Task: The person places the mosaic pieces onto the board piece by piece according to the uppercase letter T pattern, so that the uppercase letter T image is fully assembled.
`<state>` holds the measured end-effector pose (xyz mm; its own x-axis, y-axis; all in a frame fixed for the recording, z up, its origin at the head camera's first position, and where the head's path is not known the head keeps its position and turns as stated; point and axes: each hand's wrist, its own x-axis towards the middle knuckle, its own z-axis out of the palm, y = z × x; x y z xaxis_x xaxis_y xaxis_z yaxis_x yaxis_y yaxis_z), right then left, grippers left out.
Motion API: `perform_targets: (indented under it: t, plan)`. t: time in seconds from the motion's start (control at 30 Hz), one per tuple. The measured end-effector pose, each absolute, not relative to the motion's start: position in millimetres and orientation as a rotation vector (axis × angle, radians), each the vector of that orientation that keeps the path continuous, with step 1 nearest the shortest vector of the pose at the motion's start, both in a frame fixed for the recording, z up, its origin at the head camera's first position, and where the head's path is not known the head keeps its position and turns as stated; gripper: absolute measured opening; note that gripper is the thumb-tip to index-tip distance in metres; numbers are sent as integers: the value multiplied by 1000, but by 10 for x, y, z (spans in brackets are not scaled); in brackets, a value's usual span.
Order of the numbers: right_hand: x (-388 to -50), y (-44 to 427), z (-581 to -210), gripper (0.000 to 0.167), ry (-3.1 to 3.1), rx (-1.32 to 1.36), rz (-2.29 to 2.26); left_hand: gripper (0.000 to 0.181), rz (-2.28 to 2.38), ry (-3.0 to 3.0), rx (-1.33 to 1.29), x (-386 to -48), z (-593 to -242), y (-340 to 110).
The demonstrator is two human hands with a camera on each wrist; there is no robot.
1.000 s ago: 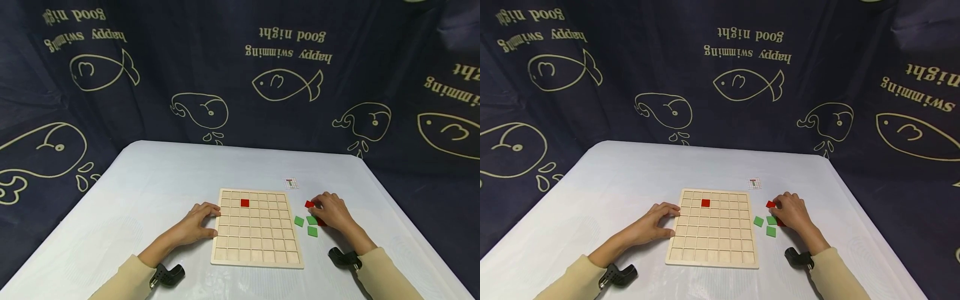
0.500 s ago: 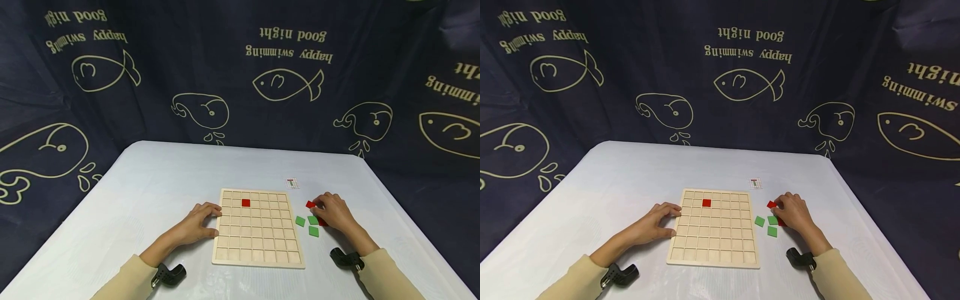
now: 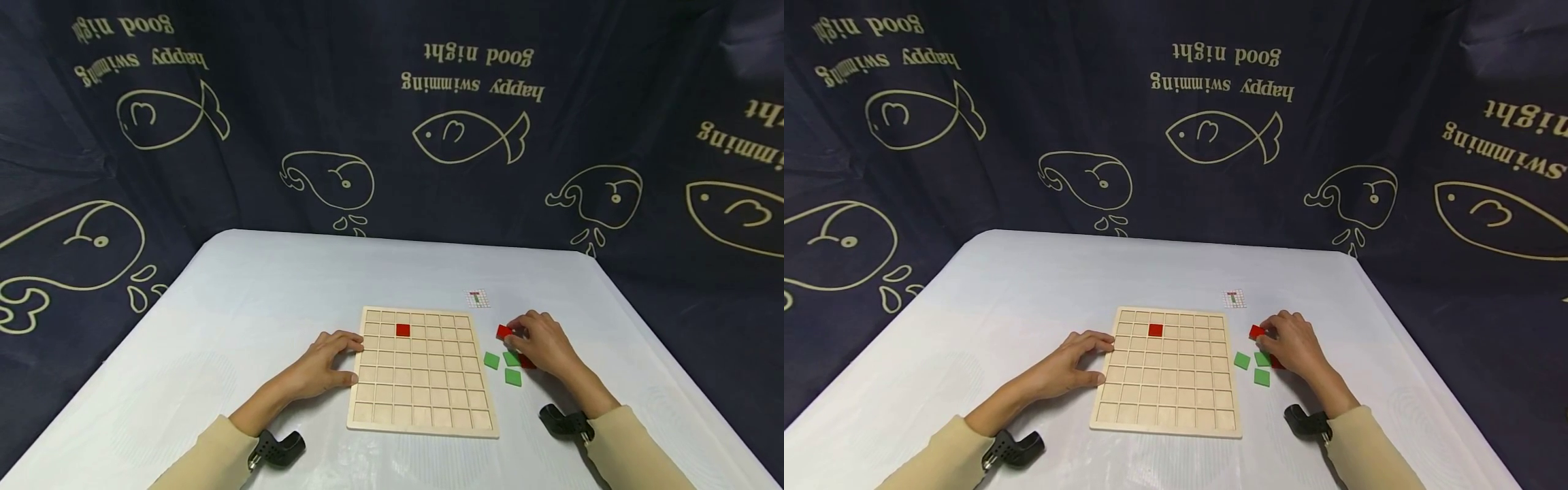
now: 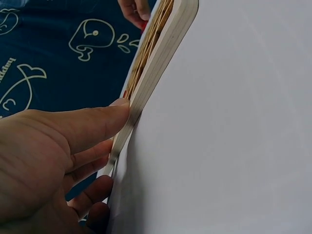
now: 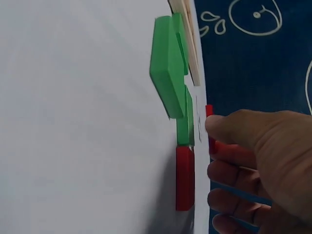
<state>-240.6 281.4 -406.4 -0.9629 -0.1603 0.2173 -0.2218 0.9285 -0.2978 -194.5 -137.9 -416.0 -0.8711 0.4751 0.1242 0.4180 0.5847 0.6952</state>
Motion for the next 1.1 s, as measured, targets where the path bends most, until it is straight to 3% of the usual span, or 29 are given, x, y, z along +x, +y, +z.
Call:
perform_targets:
  t: [0.5, 1.1]
  plan:
    - [-2343, 2442, -3927, 18, -2816, 503, 542, 44, 1155, 2727, 775, -1962, -4170, -1384]
    - [-2415, 2005, -3869, 21, -2805, 677, 534, 44, 1169, 2715, 793, -1960, -4154, -1388]
